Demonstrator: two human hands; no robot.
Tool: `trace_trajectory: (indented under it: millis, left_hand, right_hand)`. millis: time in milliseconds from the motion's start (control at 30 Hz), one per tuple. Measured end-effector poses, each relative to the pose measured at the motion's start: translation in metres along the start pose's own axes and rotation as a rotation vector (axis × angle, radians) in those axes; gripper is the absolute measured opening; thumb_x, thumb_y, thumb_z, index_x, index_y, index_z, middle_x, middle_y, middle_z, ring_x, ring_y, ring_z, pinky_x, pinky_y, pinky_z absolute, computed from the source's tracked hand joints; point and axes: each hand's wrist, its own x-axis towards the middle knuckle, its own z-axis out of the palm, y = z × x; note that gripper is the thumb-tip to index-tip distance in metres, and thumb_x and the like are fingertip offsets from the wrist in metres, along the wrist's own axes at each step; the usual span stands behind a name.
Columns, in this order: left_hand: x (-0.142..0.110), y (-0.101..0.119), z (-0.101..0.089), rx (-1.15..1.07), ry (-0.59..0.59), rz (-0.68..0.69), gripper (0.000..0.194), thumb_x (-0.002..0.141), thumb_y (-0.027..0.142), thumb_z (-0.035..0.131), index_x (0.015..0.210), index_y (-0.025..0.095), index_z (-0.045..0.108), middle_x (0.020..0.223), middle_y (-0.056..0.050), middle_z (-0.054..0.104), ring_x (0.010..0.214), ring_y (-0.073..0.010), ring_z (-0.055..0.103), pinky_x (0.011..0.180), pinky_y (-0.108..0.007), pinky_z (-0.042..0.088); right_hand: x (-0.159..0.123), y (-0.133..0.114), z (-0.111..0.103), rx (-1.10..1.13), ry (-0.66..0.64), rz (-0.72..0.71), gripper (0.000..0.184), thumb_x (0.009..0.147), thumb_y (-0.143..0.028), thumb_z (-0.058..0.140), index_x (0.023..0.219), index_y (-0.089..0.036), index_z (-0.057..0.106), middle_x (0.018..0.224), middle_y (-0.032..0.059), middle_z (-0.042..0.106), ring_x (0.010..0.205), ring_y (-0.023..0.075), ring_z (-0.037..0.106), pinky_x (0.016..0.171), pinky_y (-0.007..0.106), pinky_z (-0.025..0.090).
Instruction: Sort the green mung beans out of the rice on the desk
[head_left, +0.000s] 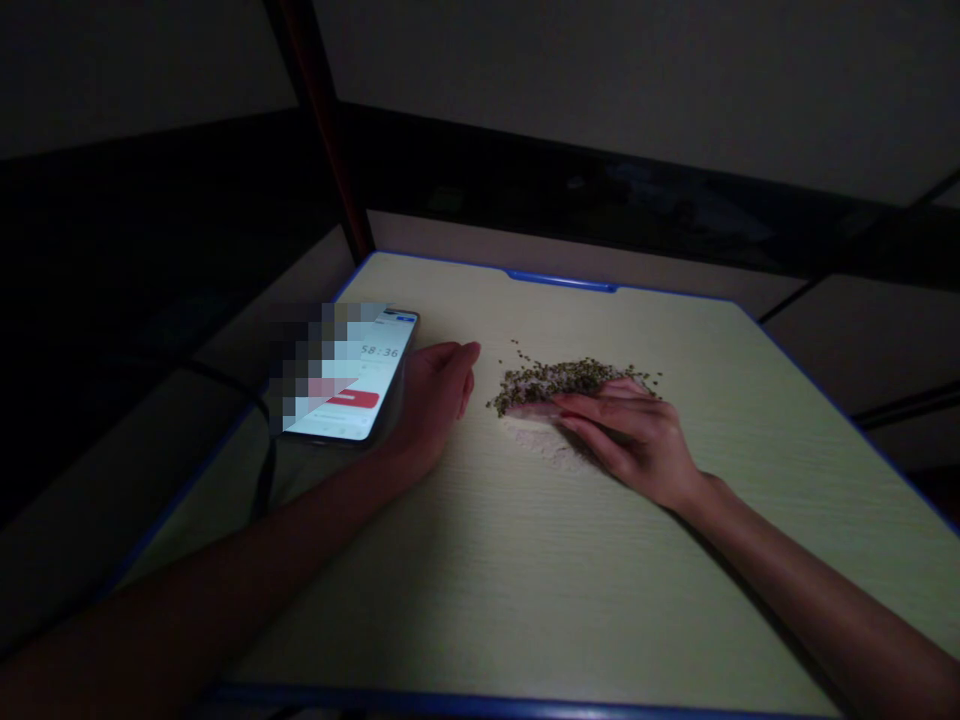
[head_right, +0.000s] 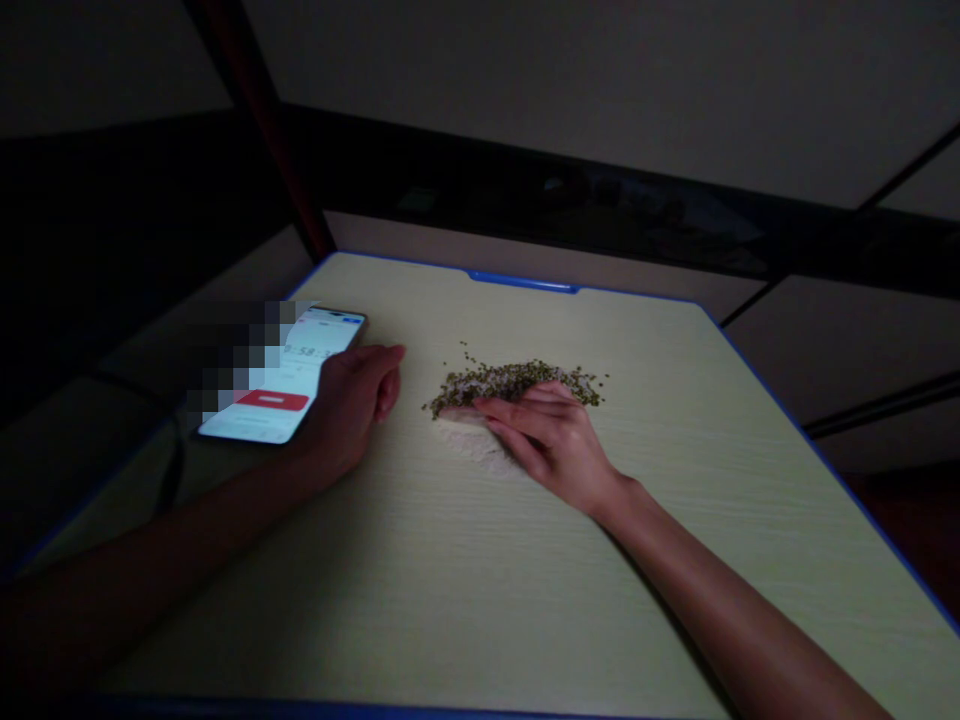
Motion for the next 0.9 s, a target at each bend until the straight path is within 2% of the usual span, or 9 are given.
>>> trace_trajectory:
  millis: [433, 700, 800, 900]
  left_hand:
    - [0.000, 0.002, 0.001, 0.005, -0.006, -0.010, 0.038, 0.077, 0.023, 0.048, 0.041, 0.018, 0.038, 0.032, 0.007, 0.033, 0.032, -0.0049, 0.029, 0.038, -0.022, 0.022]
    - [-0.001, 0.001, 0.001, 0.011, -0.010, 0.004, 0.040, 0.078, 0.023, 0.047, 0.040, 0.018, 0.037, 0.031, 0.007, 0.033, 0.031, -0.0049, 0.030, 0.039, -0.022, 0.023]
    - [-0.001, 0.000, 0.001, 0.002, -0.012, 0.000, 0.039, 0.077, 0.023, 0.048, 0.040, 0.018, 0.037, 0.031, 0.007, 0.032, 0.031, -0.0048, 0.029, 0.039, -0.021, 0.023]
    - [0.000, 0.000, 0.001, -0.002, -0.017, 0.003, 0.039, 0.078, 0.023, 0.048, 0.041, 0.018, 0.038, 0.031, 0.007, 0.032, 0.031, -0.0048, 0.029, 0.038, -0.021, 0.022]
  right_hand:
    - [0.000, 0.002, 0.001, 0.047, -0.044, -0.027, 0.039, 0.082, -0.012, 0.058, 0.118, -0.027, 0.060, 0.078, -0.0002, 0.073, 0.063, 0.0147, 0.062, 0.073, 0.034, 0.045]
    - [0.004, -0.002, -0.003, 0.077, -0.142, -0.054, 0.023, 0.084, -0.015, 0.055, 0.102, -0.017, 0.068, 0.078, 0.0041, 0.073, 0.065, 0.0151, 0.061, 0.070, 0.033, 0.044]
    - [0.006, -0.004, -0.007, 0.118, -0.189, -0.094, 0.020, 0.086, -0.015, 0.051, 0.094, -0.018, 0.069, 0.076, 0.0039, 0.071, 0.069, 0.0157, 0.061, 0.071, 0.034, 0.044]
    - [0.005, -0.006, -0.010, 0.143, -0.248, -0.115, 0.022, 0.087, -0.015, 0.049, 0.096, -0.021, 0.068, 0.078, 0.0034, 0.071, 0.073, 0.0162, 0.062, 0.071, 0.035, 0.044]
